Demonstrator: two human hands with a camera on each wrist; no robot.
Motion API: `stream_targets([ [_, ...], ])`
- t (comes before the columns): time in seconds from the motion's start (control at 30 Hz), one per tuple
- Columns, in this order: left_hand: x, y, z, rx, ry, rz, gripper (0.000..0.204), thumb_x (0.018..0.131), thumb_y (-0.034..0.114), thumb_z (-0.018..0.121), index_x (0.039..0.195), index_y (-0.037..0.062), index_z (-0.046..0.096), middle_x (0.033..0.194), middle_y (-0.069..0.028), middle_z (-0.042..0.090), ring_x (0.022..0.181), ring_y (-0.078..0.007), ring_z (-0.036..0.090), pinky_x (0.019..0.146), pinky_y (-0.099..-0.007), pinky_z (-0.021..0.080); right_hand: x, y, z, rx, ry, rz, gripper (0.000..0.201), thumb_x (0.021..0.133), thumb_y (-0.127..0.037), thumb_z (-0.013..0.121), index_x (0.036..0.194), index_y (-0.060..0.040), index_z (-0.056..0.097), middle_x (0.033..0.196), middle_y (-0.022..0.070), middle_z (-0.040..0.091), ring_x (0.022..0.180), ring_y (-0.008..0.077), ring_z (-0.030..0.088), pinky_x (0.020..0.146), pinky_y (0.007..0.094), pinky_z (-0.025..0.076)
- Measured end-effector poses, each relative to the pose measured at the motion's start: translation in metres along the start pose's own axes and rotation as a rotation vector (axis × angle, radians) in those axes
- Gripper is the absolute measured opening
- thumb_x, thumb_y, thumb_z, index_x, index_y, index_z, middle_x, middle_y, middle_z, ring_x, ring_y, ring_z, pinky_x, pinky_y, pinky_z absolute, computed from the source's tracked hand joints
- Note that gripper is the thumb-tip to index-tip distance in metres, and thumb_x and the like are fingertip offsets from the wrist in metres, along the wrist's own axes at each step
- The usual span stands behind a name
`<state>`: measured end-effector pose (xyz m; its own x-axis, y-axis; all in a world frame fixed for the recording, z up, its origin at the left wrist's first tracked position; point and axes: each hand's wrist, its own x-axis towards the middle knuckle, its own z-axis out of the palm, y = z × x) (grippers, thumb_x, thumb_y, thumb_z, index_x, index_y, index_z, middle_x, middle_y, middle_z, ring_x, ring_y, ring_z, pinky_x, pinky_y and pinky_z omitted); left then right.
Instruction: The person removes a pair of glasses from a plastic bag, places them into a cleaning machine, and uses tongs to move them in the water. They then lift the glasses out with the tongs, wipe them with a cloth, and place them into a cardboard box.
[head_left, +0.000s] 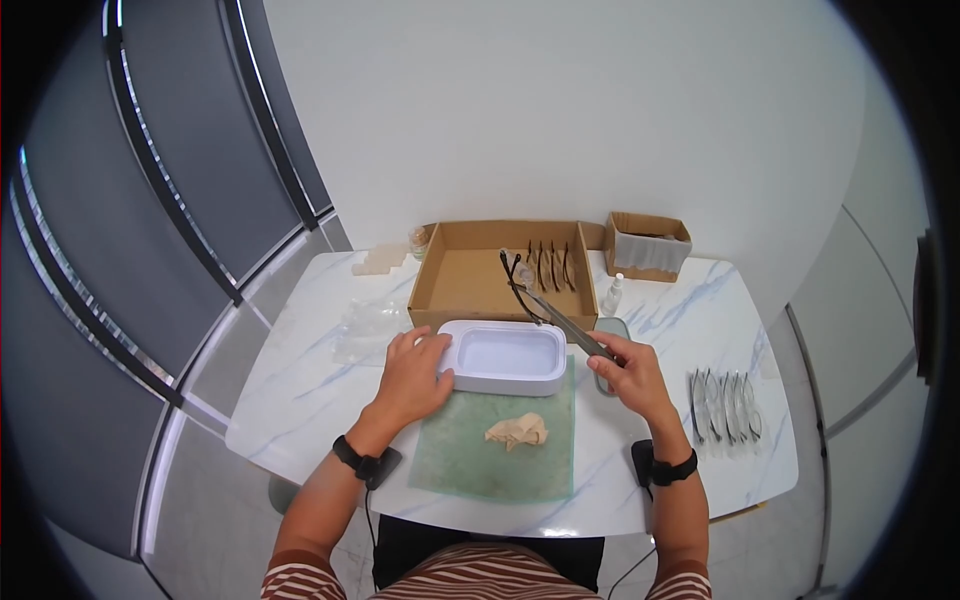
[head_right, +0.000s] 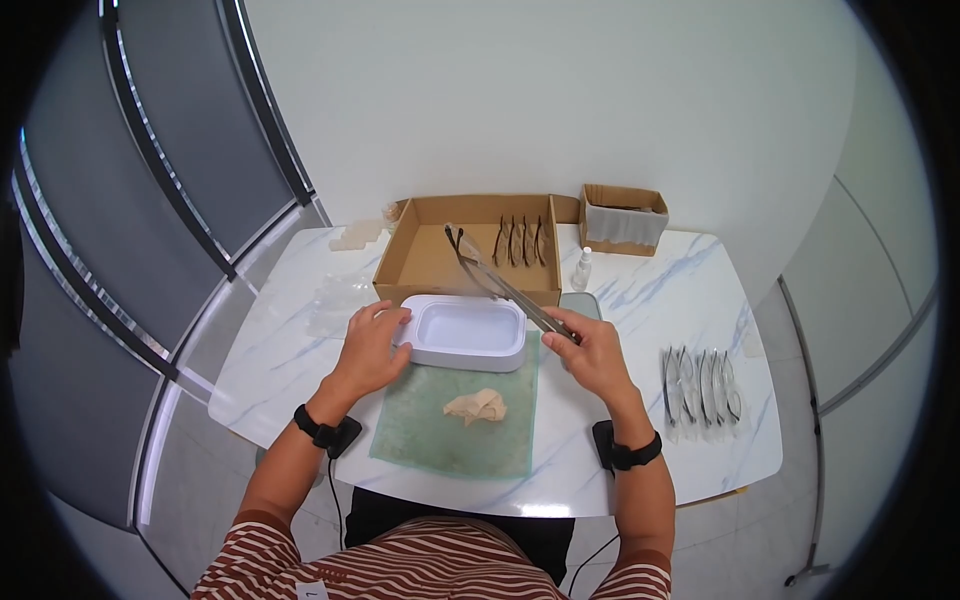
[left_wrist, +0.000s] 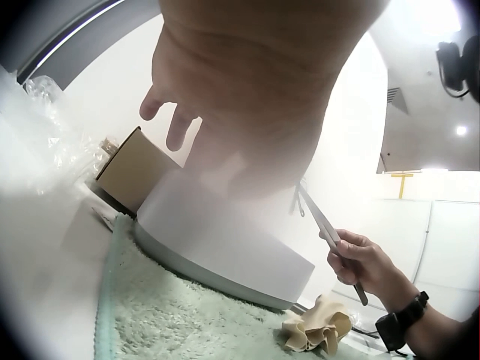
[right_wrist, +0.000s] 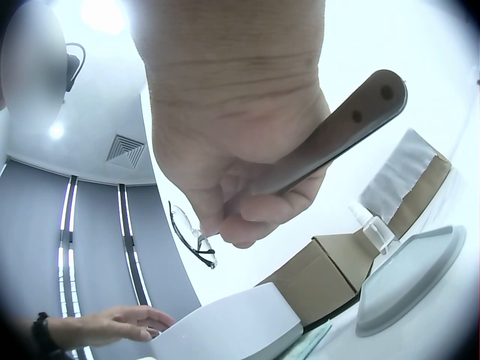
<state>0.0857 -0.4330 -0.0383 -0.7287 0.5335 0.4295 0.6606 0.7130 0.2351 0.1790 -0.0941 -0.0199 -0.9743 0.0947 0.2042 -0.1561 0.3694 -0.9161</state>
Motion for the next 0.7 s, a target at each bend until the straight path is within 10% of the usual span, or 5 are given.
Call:
stream_targets([
  [0.33,0.002,0.005,0.001,-0.055,0.031,-0.096,0.042,0.083,0.018,0.068,0.122,0.0037,0.064,0.121,-0.0166,0.067,0.129,-0.0387,0.051,0.110,-0.0501,0.038,-0.001,-0.001,0.000,-0.024,-0.015,0.010,0.037,0.091,-0.010,0.075,0.127,-0.0027,0.069,0.070,-0.0040,0.057,0.055,0.0041,0.048,0.050,0.0232,0.040],
  [0.5,0.011,0.002,0.000,-0.537,0.539,-0.228,0.022,0.089,0.007,0.066,0.110,-0.0008,0.066,0.102,-0.0148,0.071,0.095,-0.0295,0.069,0.086,-0.0367,0.055,0.002,0.003,0.007,-0.079,-0.020,-0.010,0.036,0.091,-0.010,0.074,0.126,-0.0044,0.069,0.066,-0.0014,0.056,0.052,0.0062,0.049,0.051,0.0256,0.041],
  [0.53,0.016,0.000,0.005,-0.628,0.660,-0.209,0.015,0.093,0.004,0.065,0.106,-0.0013,0.065,0.091,-0.0083,0.070,0.078,-0.0165,0.066,0.072,-0.0274,0.053,0.003,0.007,0.008,-0.047,-0.020,0.007,0.036,0.091,-0.010,0.074,0.126,-0.0048,0.070,0.066,-0.0013,0.057,0.052,0.0061,0.049,0.050,0.0256,0.041],
  [0.7,0.021,-0.014,0.009,-0.914,0.795,-0.357,0.007,0.094,0.004,0.065,0.098,-0.0009,0.062,0.081,0.0010,0.059,0.069,-0.0029,0.049,0.062,-0.0202,0.045,-0.004,-0.016,0.009,-0.214,-0.030,0.013,0.035,0.089,-0.013,0.076,0.123,-0.0057,0.071,0.068,0.0008,0.059,0.057,0.0074,0.051,0.055,0.0260,0.044],
])
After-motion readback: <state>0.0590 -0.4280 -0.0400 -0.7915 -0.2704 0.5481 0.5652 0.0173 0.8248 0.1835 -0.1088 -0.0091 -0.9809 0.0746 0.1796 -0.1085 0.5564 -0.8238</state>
